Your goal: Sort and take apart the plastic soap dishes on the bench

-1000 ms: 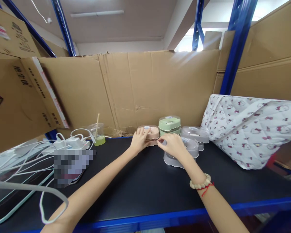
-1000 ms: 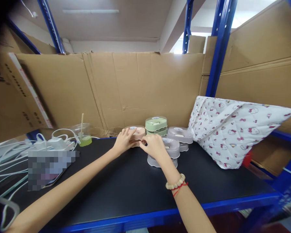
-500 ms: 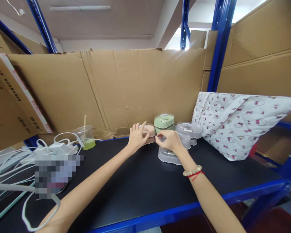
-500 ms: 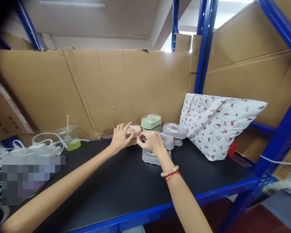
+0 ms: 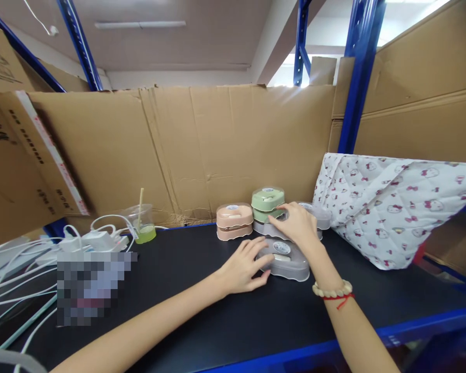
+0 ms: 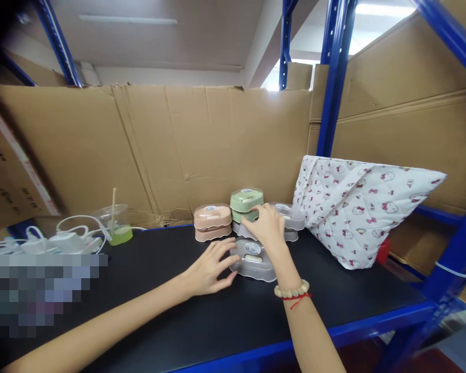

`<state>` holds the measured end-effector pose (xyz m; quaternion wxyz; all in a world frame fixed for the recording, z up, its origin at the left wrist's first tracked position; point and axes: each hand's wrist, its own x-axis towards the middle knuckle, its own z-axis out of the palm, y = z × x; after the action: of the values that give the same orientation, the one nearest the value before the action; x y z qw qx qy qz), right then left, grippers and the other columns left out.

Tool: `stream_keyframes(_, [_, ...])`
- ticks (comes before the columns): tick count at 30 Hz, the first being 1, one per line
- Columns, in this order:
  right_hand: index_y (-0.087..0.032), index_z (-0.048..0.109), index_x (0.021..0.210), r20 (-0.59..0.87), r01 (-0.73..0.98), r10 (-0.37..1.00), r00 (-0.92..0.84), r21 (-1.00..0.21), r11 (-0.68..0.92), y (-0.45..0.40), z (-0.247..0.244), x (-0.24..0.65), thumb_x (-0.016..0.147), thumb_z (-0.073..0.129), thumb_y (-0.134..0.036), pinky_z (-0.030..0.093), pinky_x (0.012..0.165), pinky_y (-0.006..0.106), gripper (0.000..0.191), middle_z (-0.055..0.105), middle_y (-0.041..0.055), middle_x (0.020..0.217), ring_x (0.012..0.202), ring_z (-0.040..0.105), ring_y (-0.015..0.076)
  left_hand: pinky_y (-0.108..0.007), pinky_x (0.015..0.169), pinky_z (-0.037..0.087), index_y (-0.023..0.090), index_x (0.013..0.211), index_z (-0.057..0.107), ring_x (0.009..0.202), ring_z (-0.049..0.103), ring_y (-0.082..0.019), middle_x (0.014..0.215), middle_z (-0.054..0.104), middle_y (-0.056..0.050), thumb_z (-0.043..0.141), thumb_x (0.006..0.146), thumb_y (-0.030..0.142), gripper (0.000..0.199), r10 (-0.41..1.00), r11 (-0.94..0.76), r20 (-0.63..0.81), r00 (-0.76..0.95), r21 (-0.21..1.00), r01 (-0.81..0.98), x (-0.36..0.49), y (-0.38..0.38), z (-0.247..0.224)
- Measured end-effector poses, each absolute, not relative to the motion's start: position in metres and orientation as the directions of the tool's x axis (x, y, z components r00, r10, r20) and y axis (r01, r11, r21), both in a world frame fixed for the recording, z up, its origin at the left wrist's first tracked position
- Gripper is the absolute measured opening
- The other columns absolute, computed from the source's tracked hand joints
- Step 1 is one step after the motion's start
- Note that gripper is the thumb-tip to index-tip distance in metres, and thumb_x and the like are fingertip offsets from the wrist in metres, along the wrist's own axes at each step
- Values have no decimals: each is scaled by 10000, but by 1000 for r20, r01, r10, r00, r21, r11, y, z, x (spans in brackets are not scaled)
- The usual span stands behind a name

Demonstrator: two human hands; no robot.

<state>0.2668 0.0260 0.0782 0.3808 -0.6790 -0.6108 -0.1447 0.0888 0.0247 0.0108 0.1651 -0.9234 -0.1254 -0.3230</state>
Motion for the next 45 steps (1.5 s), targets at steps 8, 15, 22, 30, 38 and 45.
stream_keyframes(8, [-204,571,1212,171,964,980,103,-260,-56,17,80,268,674,669,-435,390,925,405,594,547,105,1237,1156,494,301,-363,957,431,172,1282,458,1233,439,-250,1343,424,-172,450,852,507,544,293,-944,549,783,33,330,81,35,-2])
stream_keyframes(15, [-204,365,1396,-105,958,994,32,-281,-61,17,82,273,632,697,-411,339,1011,361,858,432,95,1360,1228,431,261,-301,705,527,170,1153,564,876,633,-218,1008,613,-142,421,802,633,598,141,-900,613,777,-248,359,40,21,0])
stream_keyframes(22, [-240,403,1369,70,973,996,-54,-222,69,18,82,265,566,726,-342,338,983,457,872,467,112,1278,1200,428,322,-265,638,524,173,1124,577,844,636,-211,925,583,-120,468,795,604,553,300,-858,614,731,-162,488,15,6,-1])
stream_keyframes(30, [-248,445,1303,340,718,922,-184,-595,363,23,76,268,518,747,-374,392,969,422,850,467,71,1301,1142,484,255,-371,711,529,275,1300,378,707,596,-147,1218,459,-99,635,718,356,641,792,-607,358,494,552,572,55,2,-2])
stream_keyframes(38, [-215,430,1289,530,586,810,-249,-583,562,25,71,262,527,733,-345,361,1009,444,830,454,91,1305,1185,451,253,-329,728,520,242,1363,61,910,615,-218,1359,307,-212,793,429,544,1224,933,-46,118,341,976,-211,75,-2,18])
stream_keyframes(45, [-200,373,1350,452,482,709,-542,-524,702,18,41,199,570,725,-389,294,1064,430,875,386,102,1366,1263,365,250,-315,657,521,144,1181,518,850,620,-230,1028,628,-126,572,699,640,694,950,146,-41,310,934,-325,13,-5,35])
